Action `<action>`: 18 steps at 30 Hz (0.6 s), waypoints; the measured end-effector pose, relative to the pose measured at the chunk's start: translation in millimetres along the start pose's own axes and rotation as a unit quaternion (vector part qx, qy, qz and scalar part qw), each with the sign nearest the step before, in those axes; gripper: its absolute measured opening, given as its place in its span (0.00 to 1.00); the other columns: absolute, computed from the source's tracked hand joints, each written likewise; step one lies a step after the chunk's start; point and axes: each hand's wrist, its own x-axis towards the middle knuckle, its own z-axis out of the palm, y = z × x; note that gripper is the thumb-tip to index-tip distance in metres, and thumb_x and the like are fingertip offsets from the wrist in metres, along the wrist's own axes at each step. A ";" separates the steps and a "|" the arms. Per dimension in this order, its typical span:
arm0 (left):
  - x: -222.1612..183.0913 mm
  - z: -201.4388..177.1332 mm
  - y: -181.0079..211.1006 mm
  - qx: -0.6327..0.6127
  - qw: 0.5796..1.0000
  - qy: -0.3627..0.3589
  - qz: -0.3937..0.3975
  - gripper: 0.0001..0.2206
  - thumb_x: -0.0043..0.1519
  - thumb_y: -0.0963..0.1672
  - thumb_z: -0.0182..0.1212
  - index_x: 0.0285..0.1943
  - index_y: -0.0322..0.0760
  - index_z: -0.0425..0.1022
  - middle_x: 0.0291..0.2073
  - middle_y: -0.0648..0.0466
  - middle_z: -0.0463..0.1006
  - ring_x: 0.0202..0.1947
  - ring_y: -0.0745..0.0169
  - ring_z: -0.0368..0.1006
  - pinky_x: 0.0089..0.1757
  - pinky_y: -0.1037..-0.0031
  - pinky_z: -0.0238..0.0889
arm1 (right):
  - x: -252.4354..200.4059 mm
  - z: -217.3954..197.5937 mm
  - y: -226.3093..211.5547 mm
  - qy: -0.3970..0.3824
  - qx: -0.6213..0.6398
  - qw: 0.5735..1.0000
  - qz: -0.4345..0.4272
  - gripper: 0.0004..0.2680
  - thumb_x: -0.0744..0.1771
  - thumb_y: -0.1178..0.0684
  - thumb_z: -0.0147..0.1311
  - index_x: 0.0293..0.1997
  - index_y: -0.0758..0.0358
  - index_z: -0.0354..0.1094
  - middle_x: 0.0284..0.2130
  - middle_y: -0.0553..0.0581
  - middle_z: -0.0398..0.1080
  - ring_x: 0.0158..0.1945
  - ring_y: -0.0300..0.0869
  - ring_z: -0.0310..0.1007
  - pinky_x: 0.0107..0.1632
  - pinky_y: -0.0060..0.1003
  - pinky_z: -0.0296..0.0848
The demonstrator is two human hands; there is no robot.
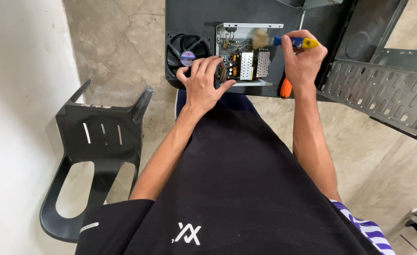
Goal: Disassembling and cleaning the internal components of a computer power supply unit using a screwdriver and a brush.
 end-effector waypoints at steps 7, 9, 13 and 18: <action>2.5 0.0 0.2 -0.009 1.000 0.003 0.002 0.29 0.62 0.65 0.50 0.59 0.50 0.77 0.56 0.64 0.78 0.57 0.64 0.68 0.51 0.56 0.42 | -0.2 -2.8 27.3 0.025 0.125 0.991 0.046 0.03 0.71 0.62 0.59 0.41 0.72 0.73 0.31 0.64 0.78 0.35 0.46 0.84 0.40 0.32 0.88; 2.3 -2.3 -0.1 -0.006 1.000 0.001 0.004 0.30 0.62 0.65 0.50 0.59 0.49 0.77 0.55 0.64 0.78 0.58 0.63 0.68 0.51 0.56 0.41 | -1.3 -10.3 33.3 0.089 -0.014 0.996 0.022 0.03 0.71 0.61 0.63 0.41 0.67 0.75 0.29 0.56 0.77 0.28 0.36 0.75 0.25 0.26 0.69; 5.2 -1.5 2.7 -0.012 1.000 0.011 0.011 0.28 0.62 0.64 0.52 0.58 0.49 0.77 0.53 0.65 0.79 0.56 0.64 0.68 0.50 0.58 0.41 | -2.2 -2.8 17.0 0.050 0.143 0.988 -0.012 0.02 0.71 0.62 0.60 0.42 0.68 0.72 0.35 0.62 0.77 0.38 0.45 0.80 0.42 0.37 0.84; 5.4 -2.6 1.9 -0.008 1.000 -0.001 0.006 0.30 0.63 0.65 0.48 0.58 0.49 0.77 0.53 0.65 0.80 0.57 0.64 0.68 0.50 0.56 0.41 | -5.7 19.3 -10.0 -0.027 0.137 0.989 -0.057 0.03 0.72 0.61 0.60 0.48 0.70 0.76 0.43 0.64 0.78 0.46 0.47 0.79 0.48 0.36 0.79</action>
